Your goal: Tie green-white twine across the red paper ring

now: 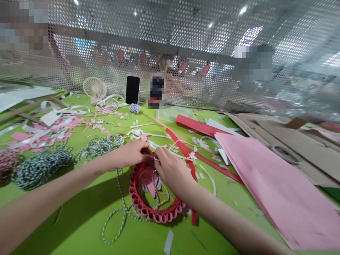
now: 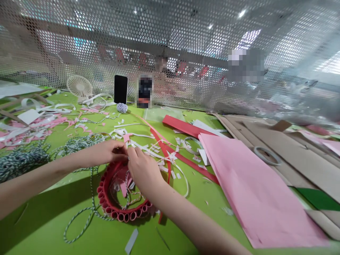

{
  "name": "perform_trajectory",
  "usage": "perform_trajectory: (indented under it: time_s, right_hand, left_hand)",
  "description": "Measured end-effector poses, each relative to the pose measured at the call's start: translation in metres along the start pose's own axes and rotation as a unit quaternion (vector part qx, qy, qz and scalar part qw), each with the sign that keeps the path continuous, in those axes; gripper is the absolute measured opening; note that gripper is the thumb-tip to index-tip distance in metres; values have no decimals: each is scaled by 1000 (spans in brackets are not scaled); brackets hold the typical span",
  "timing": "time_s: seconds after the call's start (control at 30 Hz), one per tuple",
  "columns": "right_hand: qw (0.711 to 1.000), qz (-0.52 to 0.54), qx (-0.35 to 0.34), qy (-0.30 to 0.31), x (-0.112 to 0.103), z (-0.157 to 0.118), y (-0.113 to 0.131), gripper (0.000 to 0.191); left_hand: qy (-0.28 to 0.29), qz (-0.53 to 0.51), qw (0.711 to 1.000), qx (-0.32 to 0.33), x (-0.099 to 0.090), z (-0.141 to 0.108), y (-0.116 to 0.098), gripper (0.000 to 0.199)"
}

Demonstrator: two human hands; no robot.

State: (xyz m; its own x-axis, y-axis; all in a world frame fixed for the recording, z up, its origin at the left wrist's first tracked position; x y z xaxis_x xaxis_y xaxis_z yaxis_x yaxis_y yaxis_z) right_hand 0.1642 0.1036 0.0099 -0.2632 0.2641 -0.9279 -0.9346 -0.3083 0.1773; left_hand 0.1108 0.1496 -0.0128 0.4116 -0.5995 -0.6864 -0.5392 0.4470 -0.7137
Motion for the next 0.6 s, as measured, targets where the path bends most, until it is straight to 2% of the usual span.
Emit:
perform_trajectory:
  time_s: [0.4,0.6]
  right_hand:
    - [999,17,-36,-36,-4,-3,4,21]
    - [997,43,-47,-44,-6,-4,5,22]
  left_hand:
    - [2,-12,1000,-15,-1,1,3,22]
    - [-5,1,1000,6,-1,-2,-1,16]
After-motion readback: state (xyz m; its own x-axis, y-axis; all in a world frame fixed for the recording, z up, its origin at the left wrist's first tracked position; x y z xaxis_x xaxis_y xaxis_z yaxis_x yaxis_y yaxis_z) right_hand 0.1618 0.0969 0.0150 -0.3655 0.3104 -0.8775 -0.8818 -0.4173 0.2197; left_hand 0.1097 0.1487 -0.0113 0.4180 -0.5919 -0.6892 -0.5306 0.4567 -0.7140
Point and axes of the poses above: each hand's wrist, its own z-axis towards the middle knuckle, its own x-axis out of the palm, y = z × x, the point moved 9 cm from there along z, towards the middle knuckle, and after that the axes turned 7 degrees about x, right-handed, at the moved point
